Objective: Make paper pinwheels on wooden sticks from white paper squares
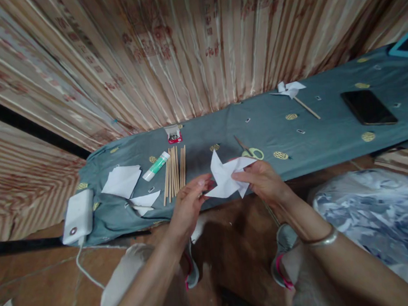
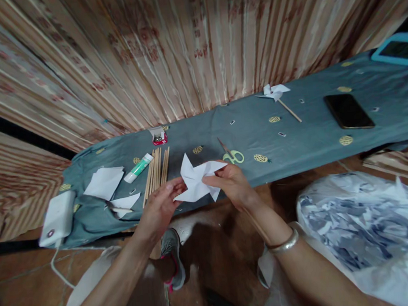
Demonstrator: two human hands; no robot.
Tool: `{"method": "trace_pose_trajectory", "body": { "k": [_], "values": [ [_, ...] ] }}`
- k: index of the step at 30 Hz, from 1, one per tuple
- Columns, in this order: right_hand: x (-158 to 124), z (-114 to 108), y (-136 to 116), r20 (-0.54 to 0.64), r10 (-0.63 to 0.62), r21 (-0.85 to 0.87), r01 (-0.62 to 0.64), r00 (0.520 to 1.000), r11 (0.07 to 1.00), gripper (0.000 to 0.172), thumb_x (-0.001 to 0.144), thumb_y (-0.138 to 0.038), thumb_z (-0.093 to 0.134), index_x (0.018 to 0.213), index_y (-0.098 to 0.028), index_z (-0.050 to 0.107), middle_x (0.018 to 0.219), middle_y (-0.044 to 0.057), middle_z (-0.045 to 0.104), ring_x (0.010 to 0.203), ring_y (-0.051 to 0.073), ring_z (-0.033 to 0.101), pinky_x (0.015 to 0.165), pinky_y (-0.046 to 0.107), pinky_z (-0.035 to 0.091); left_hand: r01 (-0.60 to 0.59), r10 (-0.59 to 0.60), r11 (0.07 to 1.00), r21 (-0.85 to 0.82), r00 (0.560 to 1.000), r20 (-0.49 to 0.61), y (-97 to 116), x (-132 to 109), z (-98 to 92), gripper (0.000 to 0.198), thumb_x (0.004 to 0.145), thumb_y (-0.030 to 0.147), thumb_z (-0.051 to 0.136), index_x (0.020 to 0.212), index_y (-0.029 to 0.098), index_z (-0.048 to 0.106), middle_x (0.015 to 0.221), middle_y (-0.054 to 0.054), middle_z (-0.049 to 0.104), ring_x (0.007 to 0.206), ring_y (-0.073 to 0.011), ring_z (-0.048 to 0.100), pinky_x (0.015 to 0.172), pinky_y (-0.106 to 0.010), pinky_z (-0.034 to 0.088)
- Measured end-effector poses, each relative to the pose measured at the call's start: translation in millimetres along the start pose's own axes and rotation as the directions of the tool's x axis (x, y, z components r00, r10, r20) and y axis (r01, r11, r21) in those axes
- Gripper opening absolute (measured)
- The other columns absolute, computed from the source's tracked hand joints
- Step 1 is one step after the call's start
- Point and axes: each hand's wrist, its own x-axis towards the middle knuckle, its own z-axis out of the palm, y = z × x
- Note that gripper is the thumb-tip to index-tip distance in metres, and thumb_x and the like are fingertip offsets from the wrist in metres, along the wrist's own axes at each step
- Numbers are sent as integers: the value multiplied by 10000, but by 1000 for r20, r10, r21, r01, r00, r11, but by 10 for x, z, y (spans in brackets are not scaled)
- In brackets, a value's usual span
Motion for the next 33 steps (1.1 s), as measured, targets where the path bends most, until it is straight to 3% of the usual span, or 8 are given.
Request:
{"method": "trace_pose_trajectory", "body": {
  "k": [4,11,17,33],
  "values": [
    [20,15,73,-53,-7,-60,4,999,998,405,504,-239,839,865,-176,667,675,-11,728,594,164,662,616,292,521,37,-37,999,7,992,123,-64,55,71,367,609,387,812,889,156,758,821,-65,741,749,-164,646,768,-279,481],
    [0,43,113,-19,7,-144,-10,1000,990,386,552,-239,815,890,-169,641,681,-14,723,546,126,627,536,243,472,62,-63,997,49,998,18,-132,76,106,350,492,332,867,775,153,765,734,-45,742,592,-121,610,623,-243,469],
    [-26,56,104,28,24,-137,-20,999,990,349,562,-225,812,862,-179,640,684,-13,727,560,126,637,539,242,483,75,-74,996,43,997,-14,-108,69,108,336,435,346,878,691,162,762,675,-40,732,560,-125,608,598,-249,474],
    [56,74,130,8,24,-102,-23,1000,995,328,519,-254,845,783,-182,665,666,-18,726,565,137,650,575,265,513,-67,74,985,159,997,-38,-135,137,80,174,530,275,805,664,176,751,645,-9,714,557,-130,584,567,-244,462]
  ]
}}
